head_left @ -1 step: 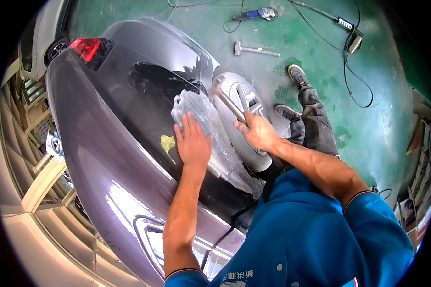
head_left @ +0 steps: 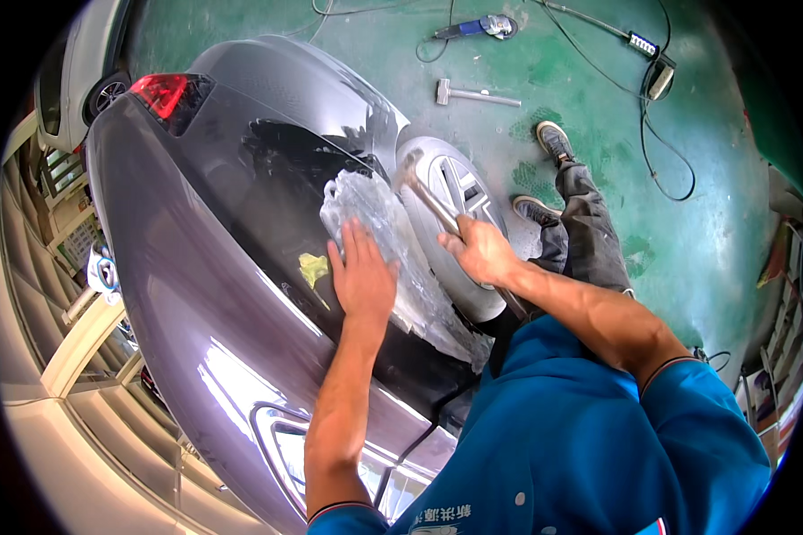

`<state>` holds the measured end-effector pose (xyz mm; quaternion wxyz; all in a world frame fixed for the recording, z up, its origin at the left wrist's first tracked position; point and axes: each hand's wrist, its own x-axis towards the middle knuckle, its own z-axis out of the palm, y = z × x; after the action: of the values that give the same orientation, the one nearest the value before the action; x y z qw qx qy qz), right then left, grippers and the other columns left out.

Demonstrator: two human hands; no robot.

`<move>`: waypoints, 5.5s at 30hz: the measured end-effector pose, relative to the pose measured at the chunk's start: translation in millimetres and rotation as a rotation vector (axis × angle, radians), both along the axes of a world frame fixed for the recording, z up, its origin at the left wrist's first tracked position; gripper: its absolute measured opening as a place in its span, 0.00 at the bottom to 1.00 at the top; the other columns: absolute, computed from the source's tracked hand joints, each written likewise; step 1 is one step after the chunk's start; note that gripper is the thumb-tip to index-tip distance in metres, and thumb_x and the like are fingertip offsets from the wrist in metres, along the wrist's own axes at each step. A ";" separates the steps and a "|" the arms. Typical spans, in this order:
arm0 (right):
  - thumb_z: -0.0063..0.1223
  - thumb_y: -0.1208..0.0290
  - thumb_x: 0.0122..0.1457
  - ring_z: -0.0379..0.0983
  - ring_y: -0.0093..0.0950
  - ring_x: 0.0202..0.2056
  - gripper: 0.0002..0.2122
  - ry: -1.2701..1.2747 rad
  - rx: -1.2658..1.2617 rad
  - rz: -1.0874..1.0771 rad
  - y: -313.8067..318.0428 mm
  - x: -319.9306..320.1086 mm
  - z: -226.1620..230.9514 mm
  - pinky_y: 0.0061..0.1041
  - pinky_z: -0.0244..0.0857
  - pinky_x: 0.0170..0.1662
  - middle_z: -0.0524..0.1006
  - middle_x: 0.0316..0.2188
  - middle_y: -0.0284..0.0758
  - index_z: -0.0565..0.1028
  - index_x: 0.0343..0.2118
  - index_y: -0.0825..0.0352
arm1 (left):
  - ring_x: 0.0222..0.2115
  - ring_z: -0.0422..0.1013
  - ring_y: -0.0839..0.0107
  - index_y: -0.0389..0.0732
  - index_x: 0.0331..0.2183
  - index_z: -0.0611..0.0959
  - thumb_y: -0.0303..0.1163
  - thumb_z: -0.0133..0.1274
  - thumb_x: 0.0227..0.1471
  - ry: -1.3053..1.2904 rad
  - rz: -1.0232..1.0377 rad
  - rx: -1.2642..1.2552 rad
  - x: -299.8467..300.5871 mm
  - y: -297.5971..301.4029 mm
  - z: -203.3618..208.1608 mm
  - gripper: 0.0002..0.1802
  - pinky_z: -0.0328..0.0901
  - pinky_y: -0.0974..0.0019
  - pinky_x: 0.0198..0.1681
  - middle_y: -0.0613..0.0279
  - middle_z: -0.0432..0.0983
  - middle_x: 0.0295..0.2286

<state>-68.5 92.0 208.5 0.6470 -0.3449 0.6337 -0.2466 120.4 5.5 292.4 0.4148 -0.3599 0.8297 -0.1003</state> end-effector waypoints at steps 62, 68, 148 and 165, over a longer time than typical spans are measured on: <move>0.54 0.55 0.58 0.76 0.53 0.39 0.22 0.101 0.163 -0.127 -52.3 -116.7 -62.3 0.45 0.67 0.44 0.77 0.31 0.59 0.74 0.38 0.76 | 0.69 0.39 0.58 0.33 0.66 0.56 0.62 0.35 0.61 -0.189 -0.014 -0.156 -28.2 -174.1 -19.8 0.47 0.36 0.50 0.70 0.50 0.45 0.68; 0.56 0.58 0.59 0.76 0.37 0.30 0.20 0.180 0.238 -0.238 -37.3 -162.4 -63.8 0.39 0.67 0.37 0.76 0.24 0.47 0.73 0.34 0.77 | 0.69 0.39 0.61 0.33 0.65 0.58 0.61 0.36 0.62 -0.184 0.027 -0.248 -33.9 -220.0 -36.9 0.45 0.36 0.51 0.70 0.52 0.46 0.68; 0.52 0.56 0.62 0.74 0.56 0.35 0.20 -0.008 -0.139 0.076 -99.1 24.9 -4.1 0.48 0.66 0.38 0.76 0.29 0.58 0.72 0.35 0.75 | 0.67 0.47 0.58 0.29 0.60 0.67 0.51 0.57 0.53 0.087 0.142 0.148 -9.3 -38.3 28.1 0.43 0.43 0.48 0.68 0.48 0.55 0.64; 0.51 0.57 0.61 0.76 0.53 0.41 0.20 -0.013 -0.060 0.186 -103.7 14.2 -14.7 0.48 0.68 0.44 0.78 0.35 0.56 0.74 0.39 0.75 | 0.67 0.48 0.56 0.28 0.58 0.68 0.49 0.60 0.51 0.117 0.161 0.214 -9.1 -19.4 36.7 0.44 0.44 0.47 0.68 0.45 0.57 0.63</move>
<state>-54.3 -11.7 193.8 0.6605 -0.4198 0.5873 -0.2063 111.3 -13.9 329.1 0.4085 -0.3844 0.8268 0.0433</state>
